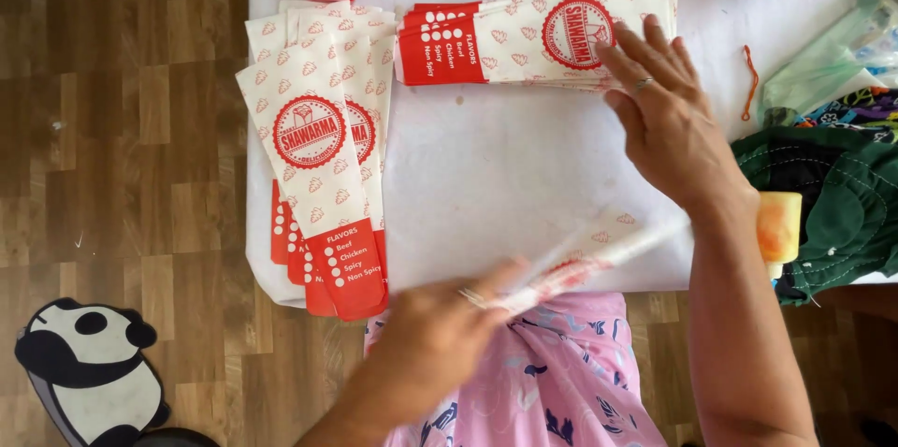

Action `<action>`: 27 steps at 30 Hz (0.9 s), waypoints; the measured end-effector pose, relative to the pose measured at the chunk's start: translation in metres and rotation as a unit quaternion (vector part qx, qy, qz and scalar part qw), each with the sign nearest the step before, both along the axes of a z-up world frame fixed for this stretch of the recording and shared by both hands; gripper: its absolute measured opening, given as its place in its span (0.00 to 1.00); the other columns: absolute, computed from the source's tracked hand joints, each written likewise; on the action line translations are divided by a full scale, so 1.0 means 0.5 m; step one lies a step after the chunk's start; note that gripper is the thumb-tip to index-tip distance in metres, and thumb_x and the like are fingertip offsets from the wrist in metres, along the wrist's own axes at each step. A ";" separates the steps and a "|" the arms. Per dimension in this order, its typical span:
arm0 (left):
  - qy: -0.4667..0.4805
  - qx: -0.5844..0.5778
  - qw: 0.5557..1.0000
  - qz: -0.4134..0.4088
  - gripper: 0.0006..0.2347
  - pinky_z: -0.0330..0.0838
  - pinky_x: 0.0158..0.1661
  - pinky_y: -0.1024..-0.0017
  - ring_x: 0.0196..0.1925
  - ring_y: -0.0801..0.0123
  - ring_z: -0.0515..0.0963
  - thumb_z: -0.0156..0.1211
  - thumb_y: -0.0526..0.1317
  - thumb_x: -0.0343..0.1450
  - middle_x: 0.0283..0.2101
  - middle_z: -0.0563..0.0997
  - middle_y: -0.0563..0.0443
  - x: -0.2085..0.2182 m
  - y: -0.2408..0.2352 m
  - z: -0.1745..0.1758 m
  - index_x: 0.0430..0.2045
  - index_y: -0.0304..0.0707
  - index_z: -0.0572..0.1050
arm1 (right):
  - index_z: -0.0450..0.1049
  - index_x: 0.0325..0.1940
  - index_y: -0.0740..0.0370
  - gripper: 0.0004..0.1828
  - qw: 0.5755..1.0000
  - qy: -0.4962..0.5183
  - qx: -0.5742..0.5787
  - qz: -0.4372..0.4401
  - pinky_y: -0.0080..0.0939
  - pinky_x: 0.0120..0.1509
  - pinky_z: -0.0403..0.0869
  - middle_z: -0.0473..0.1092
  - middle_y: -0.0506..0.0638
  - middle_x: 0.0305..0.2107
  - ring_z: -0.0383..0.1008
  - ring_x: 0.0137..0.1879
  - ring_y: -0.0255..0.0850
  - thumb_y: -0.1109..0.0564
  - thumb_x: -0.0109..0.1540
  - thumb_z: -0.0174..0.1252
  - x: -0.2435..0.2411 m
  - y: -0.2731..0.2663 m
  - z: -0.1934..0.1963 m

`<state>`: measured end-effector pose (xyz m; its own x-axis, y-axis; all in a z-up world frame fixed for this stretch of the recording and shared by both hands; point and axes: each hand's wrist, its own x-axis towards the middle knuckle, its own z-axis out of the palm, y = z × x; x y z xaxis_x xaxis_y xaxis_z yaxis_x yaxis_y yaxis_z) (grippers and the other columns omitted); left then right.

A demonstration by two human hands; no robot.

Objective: Applying glue to paper shawarma sleeves and stacking them for assembly

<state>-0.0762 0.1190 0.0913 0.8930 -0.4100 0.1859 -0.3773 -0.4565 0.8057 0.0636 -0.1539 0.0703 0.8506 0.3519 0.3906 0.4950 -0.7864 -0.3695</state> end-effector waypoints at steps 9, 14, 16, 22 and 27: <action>-0.072 0.044 0.910 0.405 0.13 0.67 0.26 0.70 0.24 0.69 0.72 0.62 0.22 0.70 0.31 0.72 0.48 0.102 0.134 -0.022 0.47 0.29 0.73 | 0.84 0.50 0.67 0.09 0.983 -0.157 0.004 -0.094 0.57 0.74 0.68 0.80 0.54 0.50 0.76 0.64 0.55 0.72 0.67 0.65 -0.120 0.037 -0.041; -0.176 0.237 0.888 0.354 0.14 0.64 0.54 0.53 0.52 0.46 0.67 0.66 0.25 0.66 0.54 0.67 0.34 0.105 0.094 -0.063 0.45 0.25 0.77 | 0.82 0.53 0.62 0.16 0.993 -0.039 -0.006 -0.114 0.55 0.72 0.69 0.78 0.54 0.54 0.73 0.66 0.53 0.67 0.61 0.68 -0.242 0.016 -0.048; -0.197 0.208 0.897 0.337 0.12 0.65 0.59 0.50 0.58 0.43 0.69 0.62 0.23 0.67 0.58 0.67 0.33 0.111 0.051 -0.056 0.45 0.24 0.77 | 0.82 0.53 0.59 0.19 0.993 0.005 -0.018 -0.115 0.57 0.77 0.67 0.76 0.54 0.58 0.71 0.70 0.53 0.63 0.58 0.71 -0.280 -0.023 -0.051; -0.211 0.104 0.972 0.012 0.10 0.71 0.61 0.59 0.60 0.51 0.76 0.65 0.28 0.67 0.53 0.80 0.36 0.137 -0.052 -0.084 0.40 0.23 0.81 | 0.86 0.60 0.70 0.21 0.903 0.006 -0.101 -0.418 0.45 0.42 0.73 0.72 0.63 0.53 0.69 0.43 0.47 0.61 0.67 0.83 -0.346 -0.154 -0.054; -0.205 0.148 0.967 -0.028 0.10 0.72 0.52 0.62 0.53 0.58 0.76 0.67 0.32 0.65 0.54 0.80 0.43 0.154 -0.061 -0.107 0.37 0.27 0.83 | 0.77 0.60 0.86 0.30 0.900 0.096 0.058 -0.421 0.39 0.36 0.72 0.75 0.65 0.40 0.70 0.34 0.44 0.63 0.62 0.81 -0.325 -0.178 -0.062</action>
<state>0.0009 0.0885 0.0380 0.7435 -0.5454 0.3869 -0.6686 -0.6142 0.4191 -0.0988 -0.2426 0.0396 0.8525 -0.4830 0.1998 -0.3406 -0.8033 -0.4885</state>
